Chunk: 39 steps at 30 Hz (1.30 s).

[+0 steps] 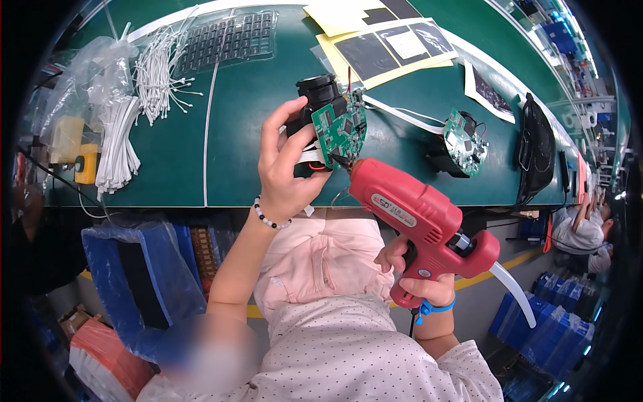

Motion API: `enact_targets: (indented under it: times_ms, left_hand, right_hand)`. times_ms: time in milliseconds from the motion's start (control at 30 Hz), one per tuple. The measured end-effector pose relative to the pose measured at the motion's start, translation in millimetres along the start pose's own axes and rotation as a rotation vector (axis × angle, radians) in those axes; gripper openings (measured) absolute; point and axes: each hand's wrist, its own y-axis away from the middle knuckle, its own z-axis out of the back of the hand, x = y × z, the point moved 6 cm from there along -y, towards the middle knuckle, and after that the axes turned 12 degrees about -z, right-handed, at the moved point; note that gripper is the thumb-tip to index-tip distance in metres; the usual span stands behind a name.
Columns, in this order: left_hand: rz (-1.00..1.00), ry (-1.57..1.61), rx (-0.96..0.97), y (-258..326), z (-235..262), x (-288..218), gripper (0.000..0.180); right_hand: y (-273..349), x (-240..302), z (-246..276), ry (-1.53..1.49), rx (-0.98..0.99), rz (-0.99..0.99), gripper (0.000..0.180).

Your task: Assemble electronic circuit boards with camera modules using adhesive and tape.

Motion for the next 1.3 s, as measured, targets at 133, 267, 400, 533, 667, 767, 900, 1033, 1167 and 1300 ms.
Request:
enact_targets:
  times_ms: [133,267,400,533,667,767,900,1033,1167,1300]
  left_hand:
    - [-0.032,-0.012,0.018,-2,0,-3,0.050]
    - [-0.035,-0.018,0.018,-2,1,-3,0.050]
    - [-0.041,-0.021,0.017,-2,0,-3,0.050]
    - [0.005,-0.010,0.007,0,0,0,0.051]
    - [0.001,-0.015,0.008,-1,1,0,0.052]
    - [-0.001,-0.014,0.008,-1,1,-1,0.053]
    - [-0.002,-0.005,0.009,0,0,1,0.053]
    - [0.005,-0.009,0.009,0,0,1,0.053]
    - [-0.017,-0.018,0.005,-2,0,0,0.052]
    - [-0.030,-0.016,0.005,-3,1,-2,0.051]
  right_hand:
    - [0,0,0,0.004,-0.004,-0.006,0.043]
    - [-1,0,0,0.004,0.000,-0.002,0.043]
    - [-1,0,0,-0.008,-0.017,0.002,0.044]
    - [-1,1,0,0.004,-0.032,-0.002,0.044]
    - [1,0,1,-0.007,-0.023,-0.012,0.044]
    - [1,-1,2,0.003,0.013,-0.013,0.043]
    - [2,-3,3,0.002,0.024,-0.028,0.042]
    - [3,-4,3,0.007,0.033,-0.036,0.042]
    - [4,-5,4,0.014,0.030,-0.042,0.041]
    - [4,-10,9,0.031,0.135,-0.008,0.048]
